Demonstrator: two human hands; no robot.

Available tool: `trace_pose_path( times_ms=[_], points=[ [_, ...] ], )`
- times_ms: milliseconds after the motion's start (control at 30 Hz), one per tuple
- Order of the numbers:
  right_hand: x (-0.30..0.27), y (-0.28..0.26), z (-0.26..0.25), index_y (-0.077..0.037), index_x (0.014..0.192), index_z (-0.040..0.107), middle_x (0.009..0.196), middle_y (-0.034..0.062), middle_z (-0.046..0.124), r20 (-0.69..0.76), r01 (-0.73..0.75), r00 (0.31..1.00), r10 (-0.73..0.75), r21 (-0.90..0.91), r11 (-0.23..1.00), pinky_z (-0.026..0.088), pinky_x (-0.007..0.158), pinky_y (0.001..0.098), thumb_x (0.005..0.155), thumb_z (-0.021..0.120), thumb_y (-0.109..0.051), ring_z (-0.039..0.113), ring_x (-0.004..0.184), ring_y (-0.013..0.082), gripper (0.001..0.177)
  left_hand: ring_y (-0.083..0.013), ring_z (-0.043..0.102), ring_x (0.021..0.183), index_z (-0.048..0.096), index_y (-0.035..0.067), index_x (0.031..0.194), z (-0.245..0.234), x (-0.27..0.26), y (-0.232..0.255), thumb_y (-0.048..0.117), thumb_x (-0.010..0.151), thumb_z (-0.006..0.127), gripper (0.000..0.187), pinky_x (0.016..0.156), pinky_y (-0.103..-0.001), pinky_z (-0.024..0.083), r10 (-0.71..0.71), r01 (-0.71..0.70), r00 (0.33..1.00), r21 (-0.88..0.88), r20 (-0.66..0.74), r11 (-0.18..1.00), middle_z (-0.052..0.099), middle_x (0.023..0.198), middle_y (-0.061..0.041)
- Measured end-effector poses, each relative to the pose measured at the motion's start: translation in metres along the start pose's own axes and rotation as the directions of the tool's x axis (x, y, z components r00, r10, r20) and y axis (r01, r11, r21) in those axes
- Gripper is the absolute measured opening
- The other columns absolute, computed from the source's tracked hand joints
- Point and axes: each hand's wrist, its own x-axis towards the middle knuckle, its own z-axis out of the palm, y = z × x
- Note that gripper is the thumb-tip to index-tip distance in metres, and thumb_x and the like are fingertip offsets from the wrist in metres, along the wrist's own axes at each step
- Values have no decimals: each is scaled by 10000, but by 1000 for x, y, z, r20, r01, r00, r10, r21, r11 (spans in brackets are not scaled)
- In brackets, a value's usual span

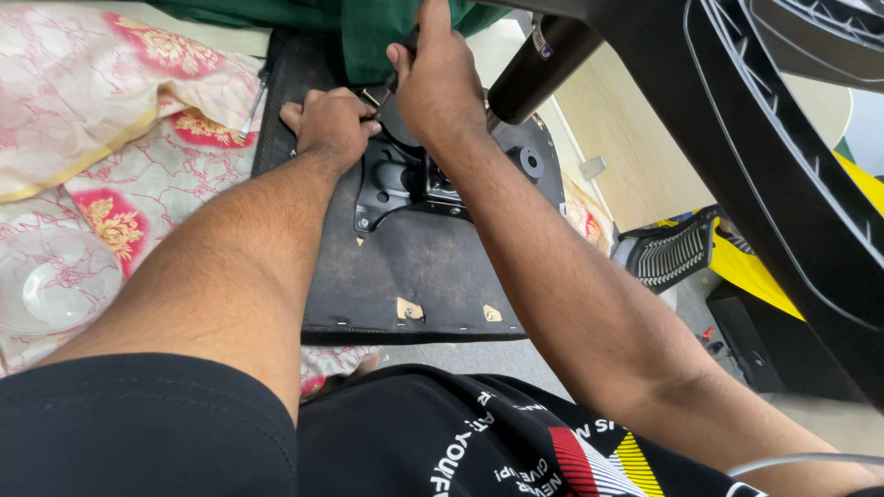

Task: The person attaches a metal chair base to an overturned chair seat using a screwdriver. They align the base, insert screws, and tighten them to secure the base to the seat.

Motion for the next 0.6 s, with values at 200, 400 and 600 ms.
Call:
trace_pose_path(
  times_ms=[200, 400, 600],
  points=[
    [-77, 18, -56, -76, 1283, 458, 928, 114, 635, -77, 179, 983, -166, 202, 963, 527, 747, 375, 1103, 671, -109, 656, 802, 251, 281, -203, 475, 1223, 803, 262, 1081, 1, -1, -2, 352, 841, 839, 258, 1060, -438, 231, 14, -17, 999, -69, -48, 997, 664, 1233, 56],
    [-112, 100, -130, -103, 1259, 440, 929, 80, 602, 118, -266, 961, 249, 639, 722, 509, 554, 249, 988, 576, -29, 617, 671, 132, 311, -242, 470, 1221, 805, 235, 971, -1, -4, -8, 307, 832, 864, 167, 1055, -471, 224, 7, -12, 999, -111, -48, 994, 655, 1173, 25],
    [-57, 198, -122, -102, 1289, 434, 976, 110, 616, -159, -255, 871, 465, 663, 704, 572, 545, 290, 986, 602, -109, 642, 670, 180, 347, -221, 468, 1235, 816, 253, 934, 2, -1, -9, 300, 824, 875, 134, 1100, -454, 224, -1, -3, 999, -145, -32, 989, 667, 1156, 44]
  ],
)
